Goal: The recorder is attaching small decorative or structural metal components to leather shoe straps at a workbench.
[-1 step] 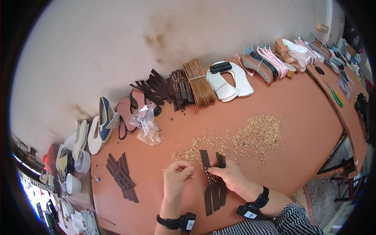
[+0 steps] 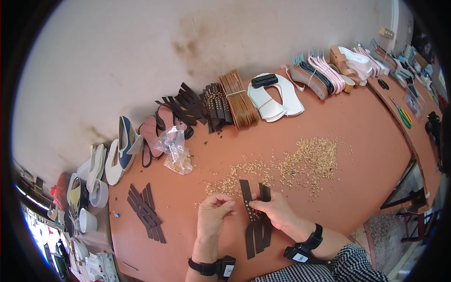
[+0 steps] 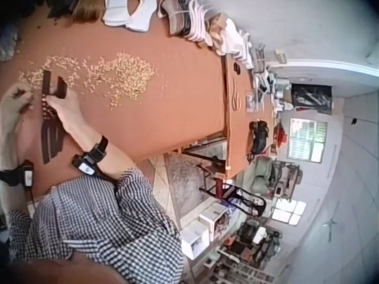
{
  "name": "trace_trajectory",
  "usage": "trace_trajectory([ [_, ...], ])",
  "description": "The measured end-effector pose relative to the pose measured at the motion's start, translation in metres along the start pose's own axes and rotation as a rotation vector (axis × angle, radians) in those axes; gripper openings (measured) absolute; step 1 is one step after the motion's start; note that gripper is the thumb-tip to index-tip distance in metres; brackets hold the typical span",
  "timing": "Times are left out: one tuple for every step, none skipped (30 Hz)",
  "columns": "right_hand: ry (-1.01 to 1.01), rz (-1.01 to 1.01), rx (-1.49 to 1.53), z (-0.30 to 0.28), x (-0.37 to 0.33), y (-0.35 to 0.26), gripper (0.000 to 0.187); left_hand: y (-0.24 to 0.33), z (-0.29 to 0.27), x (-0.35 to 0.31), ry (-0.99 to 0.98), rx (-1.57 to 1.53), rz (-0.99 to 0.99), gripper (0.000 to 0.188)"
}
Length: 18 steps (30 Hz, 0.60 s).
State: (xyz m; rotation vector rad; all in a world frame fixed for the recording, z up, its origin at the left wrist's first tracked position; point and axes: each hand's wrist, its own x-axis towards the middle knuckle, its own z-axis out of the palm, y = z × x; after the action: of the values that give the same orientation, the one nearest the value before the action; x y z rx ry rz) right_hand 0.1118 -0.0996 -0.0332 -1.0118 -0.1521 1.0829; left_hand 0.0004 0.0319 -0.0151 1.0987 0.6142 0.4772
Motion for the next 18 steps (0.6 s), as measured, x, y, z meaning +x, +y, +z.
trace_trajectory([
  [-0.006, 0.002, -0.004, -0.001, 0.0, 0.001, 0.009, -0.001, 0.002, -0.001, -0.009, -0.022, -0.03, 0.004],
  [-0.014, 0.003, -0.008, -0.001, 0.001, 0.001, 0.009, -0.001, 0.004, -0.002, -0.018, -0.043, -0.057, 0.003],
  [-0.016, 0.005, -0.005, -0.001, 0.001, 0.001, 0.009, 0.0, 0.004, -0.002, -0.028, -0.064, -0.083, 0.002],
  [-0.019, 0.008, -0.002, -0.001, 0.0, 0.0, 0.009, -0.001, 0.004, -0.001, -0.047, -0.118, -0.103, 0.003],
  [-0.019, 0.01, 0.002, 0.0, -0.001, -0.001, 0.009, -0.002, 0.003, 0.0, -0.068, -0.171, -0.125, 0.004],
  [-0.012, 0.001, 0.001, -0.001, -0.001, 0.0, 0.009, -0.003, 0.002, 0.001, -0.089, -0.225, -0.146, 0.006],
  [-0.005, -0.009, 0.001, -0.001, -0.001, 0.001, 0.008, -0.005, -0.001, 0.003, -0.186, -0.349, -0.172, 0.007],
  [-0.002, -0.017, 0.002, -0.001, 0.0, 0.001, 0.008, -0.007, -0.006, 0.005, -0.279, -0.471, -0.195, 0.009],
  [-0.006, -0.018, 0.005, -0.001, 0.0, 0.002, 0.008, -0.008, -0.008, 0.005, -0.373, -0.592, -0.218, 0.011],
  [-0.01, -0.019, 0.008, -0.002, 0.001, 0.002, 0.008, -0.008, -0.008, 0.005, -0.361, -0.631, -0.227, 0.013],
  [-0.01, -0.02, 0.009, -0.002, 0.001, 0.002, 0.008, -0.01, -0.007, 0.005, -0.352, -0.671, -0.239, 0.014],
  [-0.012, -0.023, 0.012, -0.001, 0.0, 0.002, 0.008, -0.011, -0.006, 0.005, -0.342, -0.712, -0.25, 0.015],
  [-0.014, -0.026, 0.014, 0.001, 0.0, 0.001, 0.008, -0.011, -0.008, 0.006, -0.33, -0.707, -0.255, 0.014],
  [-0.012, -0.028, 0.017, 0.001, -0.001, -0.001, 0.008, -0.013, -0.008, 0.007, -0.318, -0.704, -0.263, 0.014],
  [-0.009, -0.018, 0.003, 0.001, -0.002, -0.002, 0.008, -0.014, -0.009, 0.008, -0.306, -0.701, -0.271, 0.013],
  [-0.007, -0.007, -0.011, 0.002, -0.002, -0.004, 0.008, -0.013, -0.007, 0.007, -0.279, -0.672, -0.283, 0.012],
  [-0.007, 0.002, -0.026, 0.002, -0.002, -0.005, 0.008, -0.009, -0.004, 0.007, -0.254, -0.642, -0.293, 0.011],
  [-0.006, -0.001, -0.026, 0.001, -0.002, -0.003, 0.009, -0.007, -0.002, 0.006, -0.228, -0.611, -0.302, 0.009],
])
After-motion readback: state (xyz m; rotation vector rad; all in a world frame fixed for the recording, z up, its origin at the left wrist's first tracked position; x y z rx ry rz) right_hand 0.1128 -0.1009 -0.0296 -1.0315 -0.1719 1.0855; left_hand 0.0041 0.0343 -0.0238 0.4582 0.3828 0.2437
